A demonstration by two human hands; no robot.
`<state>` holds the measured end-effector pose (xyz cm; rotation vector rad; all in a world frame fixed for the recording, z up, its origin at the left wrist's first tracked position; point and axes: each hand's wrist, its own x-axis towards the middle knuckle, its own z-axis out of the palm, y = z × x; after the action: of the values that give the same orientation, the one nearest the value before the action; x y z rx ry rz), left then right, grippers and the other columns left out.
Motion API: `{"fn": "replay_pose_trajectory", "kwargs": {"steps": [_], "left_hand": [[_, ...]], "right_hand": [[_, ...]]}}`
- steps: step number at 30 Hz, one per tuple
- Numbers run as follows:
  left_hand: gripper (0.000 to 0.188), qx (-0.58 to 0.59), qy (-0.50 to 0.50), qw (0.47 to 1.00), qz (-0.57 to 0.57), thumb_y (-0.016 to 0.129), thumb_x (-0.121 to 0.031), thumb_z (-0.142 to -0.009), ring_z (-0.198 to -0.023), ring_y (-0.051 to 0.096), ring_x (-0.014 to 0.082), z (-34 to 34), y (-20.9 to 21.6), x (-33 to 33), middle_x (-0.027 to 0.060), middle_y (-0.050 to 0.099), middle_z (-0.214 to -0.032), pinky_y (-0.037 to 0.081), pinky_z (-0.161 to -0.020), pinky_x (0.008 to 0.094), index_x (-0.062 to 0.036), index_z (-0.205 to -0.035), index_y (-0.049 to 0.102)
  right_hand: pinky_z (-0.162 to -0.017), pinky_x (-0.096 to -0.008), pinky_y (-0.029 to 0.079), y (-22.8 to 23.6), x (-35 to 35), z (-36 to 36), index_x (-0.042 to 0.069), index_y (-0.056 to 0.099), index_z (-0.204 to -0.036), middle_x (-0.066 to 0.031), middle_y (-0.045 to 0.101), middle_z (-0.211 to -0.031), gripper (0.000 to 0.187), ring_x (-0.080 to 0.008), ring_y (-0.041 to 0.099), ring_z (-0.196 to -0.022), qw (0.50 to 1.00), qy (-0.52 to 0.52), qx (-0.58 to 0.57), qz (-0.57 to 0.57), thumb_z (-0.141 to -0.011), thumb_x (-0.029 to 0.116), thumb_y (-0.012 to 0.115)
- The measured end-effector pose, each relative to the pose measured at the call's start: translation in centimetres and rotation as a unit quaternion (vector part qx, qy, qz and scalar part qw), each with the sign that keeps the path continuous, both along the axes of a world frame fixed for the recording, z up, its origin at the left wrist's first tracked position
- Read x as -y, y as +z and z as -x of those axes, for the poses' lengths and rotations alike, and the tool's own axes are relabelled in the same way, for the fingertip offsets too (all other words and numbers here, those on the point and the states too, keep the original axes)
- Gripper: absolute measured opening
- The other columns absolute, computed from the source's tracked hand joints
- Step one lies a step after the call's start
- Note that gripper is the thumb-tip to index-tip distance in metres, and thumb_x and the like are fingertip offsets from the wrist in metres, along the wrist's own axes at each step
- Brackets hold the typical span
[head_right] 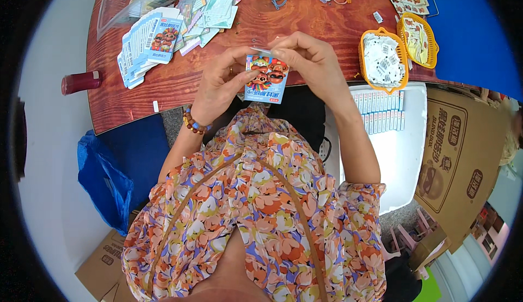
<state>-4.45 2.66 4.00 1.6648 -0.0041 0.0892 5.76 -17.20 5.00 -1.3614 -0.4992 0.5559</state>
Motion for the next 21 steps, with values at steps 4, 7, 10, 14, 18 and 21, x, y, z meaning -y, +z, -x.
{"fn": "replay_pose_trajectory", "kwargs": {"steps": [4, 7, 10, 14, 18, 21], "left_hand": [[0.04, 0.009, -0.016, 1.0, 0.002, 0.069, -0.004, -0.089, -0.08, 0.069, 0.0141, 0.0, -0.1, -0.1, 0.0069, 0.066, -0.092, 0.054, -0.068, 0.0282, -0.0056, -0.124, 0.05], [0.045, -0.013, -0.019, 1.0, 0.012, 0.069, -0.004, -0.088, -0.081, 0.07, 0.0163, 0.1, 0.0, 0.0, 0.0101, 0.067, -0.093, 0.054, -0.066, 0.0295, -0.0056, -0.124, 0.042], [0.049, -0.012, -0.026, 1.0, 0.002, 0.07, -0.005, -0.088, -0.082, 0.071, 0.018, -0.1, -0.2, -0.2, 0.0123, 0.068, -0.093, 0.054, -0.066, 0.0307, -0.0055, -0.125, 0.039], [0.048, -0.033, -0.023, 0.999, -0.023, 0.071, -0.005, -0.088, -0.08, 0.071, 0.0201, -0.2, 0.1, 0.0, 0.0122, 0.068, -0.091, 0.054, -0.066, 0.0315, -0.0057, -0.125, 0.04], [0.048, -0.037, -0.033, 0.997, -0.064, 0.072, -0.007, -0.087, -0.079, 0.072, 0.0217, -0.4, 0.3, 0.0, 0.0117, 0.068, -0.09, 0.054, -0.066, 0.0328, -0.0058, -0.123, 0.04], [0.047, -0.035, -0.037, 0.995, -0.09, 0.072, -0.008, -0.087, -0.079, 0.072, 0.0218, -0.4, 0.5, -0.1, 0.0115, 0.069, -0.089, 0.053, -0.065, 0.0333, -0.0059, -0.122, 0.041]], "right_hand": [[-0.085, -0.024, 0.052, 1.5, 0.5, -0.9, -0.002, 0.069, -0.115, -0.0053, 0.072, -0.104, 0.023, -0.0084, 0.065, -0.094, 0.992, 0.073, 0.034, 0.101, -0.095, 0.008, 0.063], [-0.083, -0.0238, 0.053, 1.6, 0.7, -0.8, -0.002, 0.07, -0.115, -0.0051, 0.073, -0.102, 0.023, -0.0079, 0.066, -0.092, 0.987, 0.078, 0.056, 0.13, -0.094, 0.008, 0.065], [-0.082, -0.0233, 0.053, 1.5, 0.8, -0.7, -0.001, 0.071, -0.114, -0.0052, 0.073, -0.101, 0.023, -0.0075, 0.066, -0.092, 0.984, 0.07, 0.071, 0.145, -0.094, 0.006, 0.064], [-0.078, -0.0227, 0.054, 1.0, 1.1, -1.0, -0.001, 0.071, -0.114, -0.0045, 0.074, -0.099, 0.023, -0.0073, 0.066, -0.09, 0.973, 0.087, 0.107, 0.185, -0.093, 0.004, 0.063], [-0.075, -0.023, 0.054, 1.3, 0.8, -0.8, 0.0, 0.071, -0.113, -0.0043, 0.074, -0.098, 0.021, -0.0072, 0.067, -0.087, 0.958, 0.086, 0.134, 0.238, -0.093, 0.004, 0.063], [-0.072, -0.0242, 0.054, 1.3, 0.3, -0.5, 0.001, 0.072, -0.111, -0.006, 0.074, -0.094, 0.021, -0.0079, 0.067, -0.083, 0.951, 0.066, 0.196, 0.231, -0.092, 0.005, 0.064]]}}
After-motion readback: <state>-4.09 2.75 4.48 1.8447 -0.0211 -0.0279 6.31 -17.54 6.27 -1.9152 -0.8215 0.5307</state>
